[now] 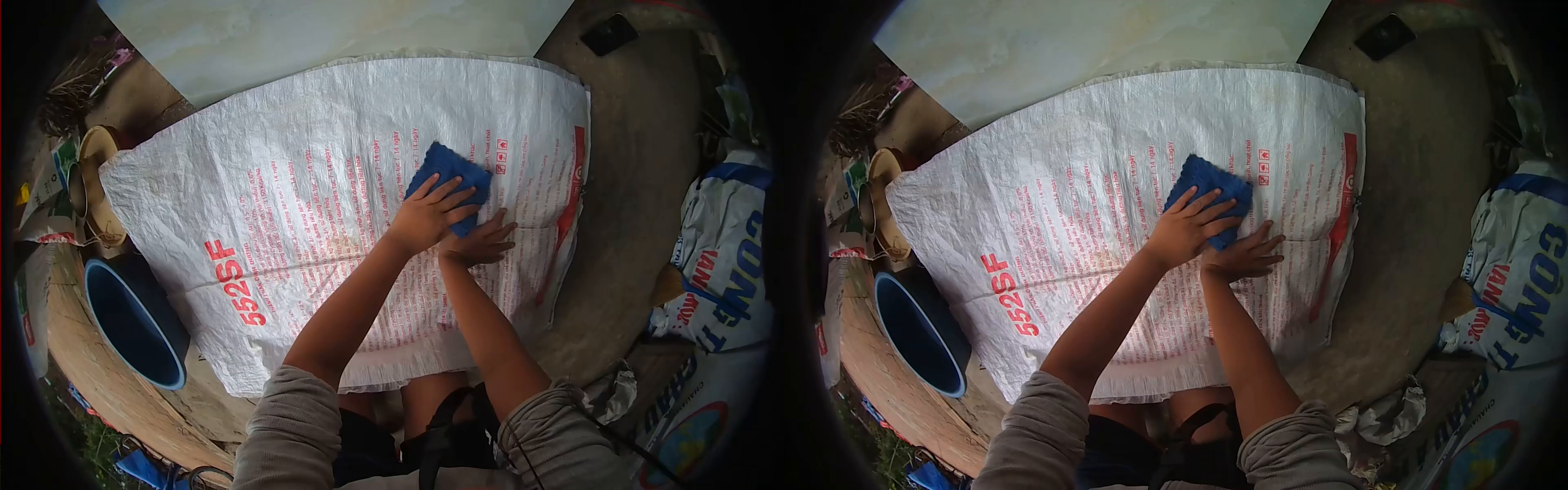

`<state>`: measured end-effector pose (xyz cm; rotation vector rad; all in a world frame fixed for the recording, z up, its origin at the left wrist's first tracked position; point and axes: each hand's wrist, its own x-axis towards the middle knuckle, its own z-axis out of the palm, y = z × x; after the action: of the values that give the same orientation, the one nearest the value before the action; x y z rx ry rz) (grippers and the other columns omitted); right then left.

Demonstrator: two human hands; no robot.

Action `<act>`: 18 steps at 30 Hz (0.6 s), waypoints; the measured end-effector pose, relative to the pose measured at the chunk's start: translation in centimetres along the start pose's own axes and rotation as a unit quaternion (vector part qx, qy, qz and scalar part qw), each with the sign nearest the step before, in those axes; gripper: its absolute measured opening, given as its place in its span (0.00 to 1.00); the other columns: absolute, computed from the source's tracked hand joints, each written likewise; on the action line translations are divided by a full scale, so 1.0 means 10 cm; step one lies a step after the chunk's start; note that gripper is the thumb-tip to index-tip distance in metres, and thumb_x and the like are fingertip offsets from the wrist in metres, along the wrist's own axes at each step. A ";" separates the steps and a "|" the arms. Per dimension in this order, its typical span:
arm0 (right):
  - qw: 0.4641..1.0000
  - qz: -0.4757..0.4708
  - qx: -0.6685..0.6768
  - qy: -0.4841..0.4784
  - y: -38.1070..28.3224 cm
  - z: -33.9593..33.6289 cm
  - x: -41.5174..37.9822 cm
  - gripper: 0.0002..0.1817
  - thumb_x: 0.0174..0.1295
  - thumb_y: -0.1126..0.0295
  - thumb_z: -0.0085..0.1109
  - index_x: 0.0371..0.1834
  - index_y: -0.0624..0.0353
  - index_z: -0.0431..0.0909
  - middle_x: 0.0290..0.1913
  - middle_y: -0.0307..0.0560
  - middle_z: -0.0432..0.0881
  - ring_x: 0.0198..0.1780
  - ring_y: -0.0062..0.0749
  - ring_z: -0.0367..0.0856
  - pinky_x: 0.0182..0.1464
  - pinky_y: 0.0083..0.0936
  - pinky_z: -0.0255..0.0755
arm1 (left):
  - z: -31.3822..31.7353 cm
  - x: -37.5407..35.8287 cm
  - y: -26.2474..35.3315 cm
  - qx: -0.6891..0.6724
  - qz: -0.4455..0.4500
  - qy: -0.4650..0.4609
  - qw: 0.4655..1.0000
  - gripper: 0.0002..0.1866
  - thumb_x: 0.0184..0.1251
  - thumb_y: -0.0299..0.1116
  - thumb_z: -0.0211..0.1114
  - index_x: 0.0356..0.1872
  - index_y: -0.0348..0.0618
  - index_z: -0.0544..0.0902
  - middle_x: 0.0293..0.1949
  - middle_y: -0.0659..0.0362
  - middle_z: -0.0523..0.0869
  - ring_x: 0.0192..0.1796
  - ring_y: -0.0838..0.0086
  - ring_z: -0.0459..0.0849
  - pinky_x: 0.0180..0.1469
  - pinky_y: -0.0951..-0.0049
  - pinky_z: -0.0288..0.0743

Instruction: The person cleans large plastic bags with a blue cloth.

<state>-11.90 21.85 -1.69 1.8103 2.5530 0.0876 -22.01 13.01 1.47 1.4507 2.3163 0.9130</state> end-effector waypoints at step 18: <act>0.998 0.011 0.038 0.044 -0.05 0.05 -0.02 0.40 0.70 0.34 0.30 0.77 0.48 0.54 0.78 0.66 0.48 0.75 0.81 0.45 0.65 0.78 0.47 | -0.91 -0.88 -0.46 0.105 -0.352 0.256 0.894 0.36 0.49 0.17 0.60 0.64 0.58 0.77 0.70 0.59 0.72 0.74 0.49 0.64 0.76 0.43 0.49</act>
<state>-12.34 21.54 -2.18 1.9018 2.6315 0.0725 -25.88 0.49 4.64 0.3156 3.0572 0.8957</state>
